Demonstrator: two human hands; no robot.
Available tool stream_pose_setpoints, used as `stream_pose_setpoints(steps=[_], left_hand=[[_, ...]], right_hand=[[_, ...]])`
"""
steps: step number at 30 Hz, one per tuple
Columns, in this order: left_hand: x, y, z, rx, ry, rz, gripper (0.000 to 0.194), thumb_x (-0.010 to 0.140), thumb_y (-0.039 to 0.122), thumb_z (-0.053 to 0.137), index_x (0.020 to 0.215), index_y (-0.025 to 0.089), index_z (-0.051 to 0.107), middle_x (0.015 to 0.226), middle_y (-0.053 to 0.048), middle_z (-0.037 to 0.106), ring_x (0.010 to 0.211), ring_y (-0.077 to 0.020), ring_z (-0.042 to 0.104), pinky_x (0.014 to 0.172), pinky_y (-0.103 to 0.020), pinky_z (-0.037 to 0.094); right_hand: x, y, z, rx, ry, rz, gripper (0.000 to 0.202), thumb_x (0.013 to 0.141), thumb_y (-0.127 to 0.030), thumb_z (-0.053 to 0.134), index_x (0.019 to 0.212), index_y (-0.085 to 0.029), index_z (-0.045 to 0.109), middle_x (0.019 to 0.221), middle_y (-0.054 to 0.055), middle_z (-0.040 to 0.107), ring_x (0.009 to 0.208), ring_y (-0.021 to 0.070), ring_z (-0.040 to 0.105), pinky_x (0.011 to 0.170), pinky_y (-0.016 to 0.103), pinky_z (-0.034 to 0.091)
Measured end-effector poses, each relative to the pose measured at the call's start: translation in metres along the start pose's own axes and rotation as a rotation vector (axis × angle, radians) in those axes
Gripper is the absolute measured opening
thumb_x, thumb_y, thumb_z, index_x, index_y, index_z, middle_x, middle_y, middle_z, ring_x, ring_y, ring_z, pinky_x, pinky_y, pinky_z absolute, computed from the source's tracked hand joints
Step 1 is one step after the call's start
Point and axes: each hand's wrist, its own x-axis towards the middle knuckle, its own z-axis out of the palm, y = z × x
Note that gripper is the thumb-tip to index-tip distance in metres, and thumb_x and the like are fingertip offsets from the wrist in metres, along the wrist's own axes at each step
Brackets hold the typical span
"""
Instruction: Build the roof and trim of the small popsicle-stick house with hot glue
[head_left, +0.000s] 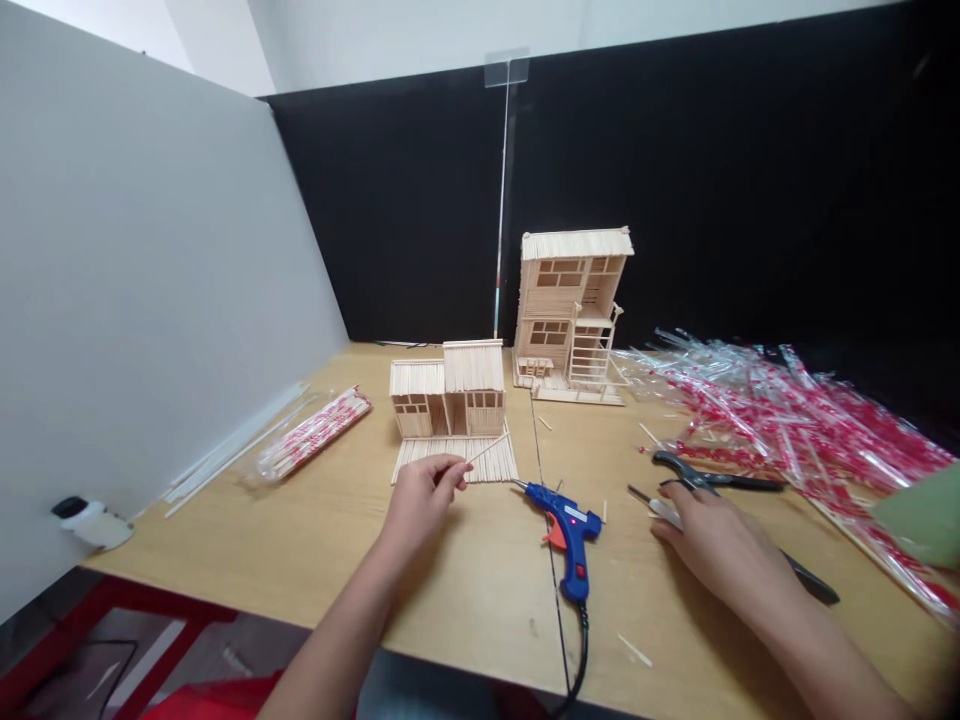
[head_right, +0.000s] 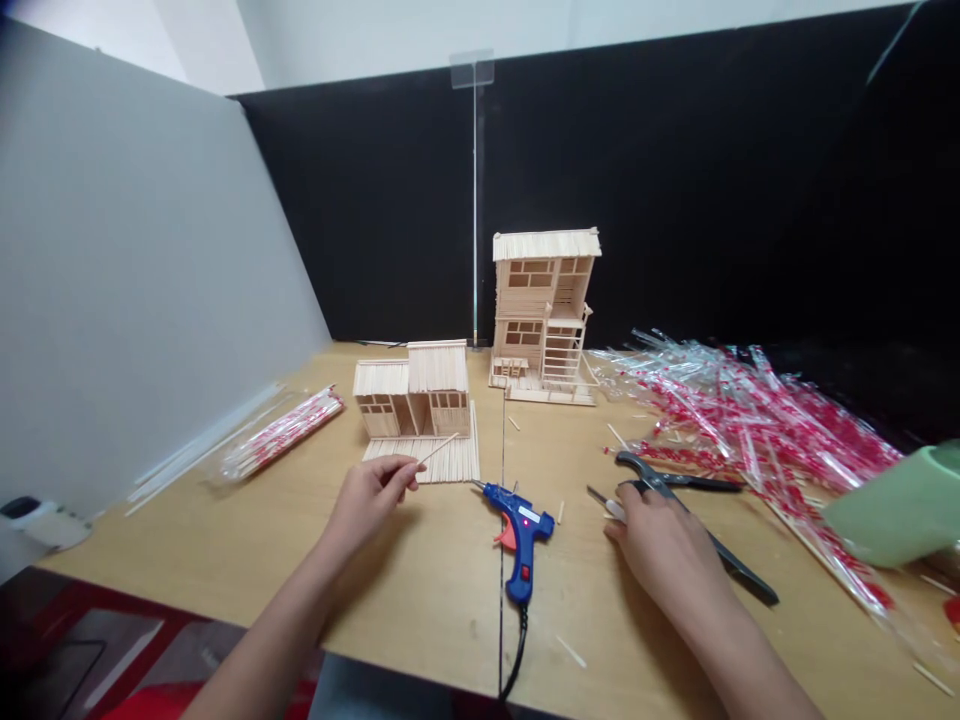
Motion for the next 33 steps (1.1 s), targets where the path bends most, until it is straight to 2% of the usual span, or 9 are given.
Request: stream_pose_setpoints(steps=[3,5,8,11,15,17,23,27,33], left_hand=[[0.026,0.000,-0.008,0.279,0.004,0.167,0.027,0.092,0.029,0.053,0.079,0.014,0.071,0.067,-0.004,0.067,0.061,-0.0145,0.058,0.060,-0.025,0.041],[0.042,0.001,-0.010,0.379,0.003,0.254,0.024,0.093,0.025,0.052,0.080,0.016,0.071,0.068,-0.003,0.068,0.063,-0.0150,0.060,0.062,-0.025,0.042],[0.064,-0.001,-0.008,0.444,-0.015,0.358,0.021,0.092,0.021,0.054,0.082,0.018,0.071,0.074,-0.003,0.071,0.069,-0.0159,0.064,0.065,-0.025,0.045],[0.082,-0.009,-0.004,0.505,0.011,0.431,0.016,0.092,0.020,0.056,0.088,0.018,0.071,0.084,-0.005,0.074,0.076,-0.0182,0.067,0.071,-0.028,0.048],[0.092,-0.020,-0.003,0.547,0.111,0.477,0.014,0.093,0.021,0.057,0.090,0.019,0.071,0.087,-0.005,0.074,0.079,-0.0190,0.068,0.072,-0.029,0.050],[0.093,-0.024,-0.005,0.546,0.152,0.484,0.014,0.093,0.021,0.056,0.090,0.020,0.070,0.088,-0.005,0.074,0.080,-0.0192,0.068,0.072,-0.030,0.051],[0.095,-0.033,-0.015,0.471,0.303,0.434,0.014,0.092,0.024,0.058,0.101,0.023,0.070,0.097,-0.004,0.075,0.083,-0.0178,0.069,0.074,-0.030,0.052],[0.096,-0.039,-0.022,0.503,0.393,0.427,0.012,0.092,0.026,0.059,0.092,0.022,0.070,0.088,-0.002,0.072,0.078,-0.0161,0.065,0.070,-0.028,0.049],[0.098,-0.044,-0.022,0.608,0.482,0.502,0.008,0.089,0.027,0.064,0.086,0.022,0.070,0.088,-0.003,0.067,0.085,-0.0179,0.061,0.075,-0.031,0.047]], right_hand=[[0.010,-0.011,-0.014,0.040,0.156,-0.101,0.027,0.085,-0.028,0.063,0.107,-0.013,0.065,0.103,0.017,0.068,0.096,0.0353,0.065,0.080,0.042,0.047],[0.024,-0.027,-0.031,0.219,0.242,-0.227,0.024,0.089,-0.029,0.060,0.108,-0.015,0.065,0.107,0.014,0.069,0.096,0.0300,0.066,0.083,0.040,0.049],[0.054,-0.063,-0.055,0.512,0.269,-0.373,0.022,0.091,-0.028,0.059,0.111,-0.021,0.066,0.100,0.007,0.071,0.087,0.0224,0.068,0.075,0.033,0.051],[0.089,-0.101,-0.066,0.692,0.311,-0.453,0.028,0.087,-0.022,0.066,0.115,-0.020,0.065,0.088,0.004,0.073,0.076,0.0190,0.067,0.070,0.030,0.051],[0.124,-0.133,-0.061,0.697,0.401,-0.513,0.005,0.086,-0.017,0.067,0.088,-0.019,0.071,0.079,0.003,0.073,0.073,0.0189,0.066,0.068,0.030,0.048],[0.134,-0.139,-0.057,0.672,0.436,-0.539,0.010,0.087,-0.016,0.066,0.079,-0.019,0.071,0.078,0.003,0.073,0.074,0.0190,0.067,0.070,0.030,0.048],[0.147,-0.146,-0.046,0.669,0.452,-0.538,0.013,0.089,-0.016,0.064,0.081,-0.019,0.073,0.082,0.004,0.076,0.077,0.0199,0.069,0.072,0.030,0.049],[0.146,-0.150,-0.038,0.675,0.434,-0.485,0.012,0.089,-0.018,0.065,0.080,-0.019,0.073,0.080,0.003,0.075,0.075,0.0202,0.069,0.070,0.031,0.048],[0.144,-0.153,-0.031,0.716,0.445,-0.477,0.011,0.089,-0.017,0.065,0.080,-0.019,0.072,0.081,0.003,0.075,0.075,0.0195,0.068,0.069,0.030,0.047]])
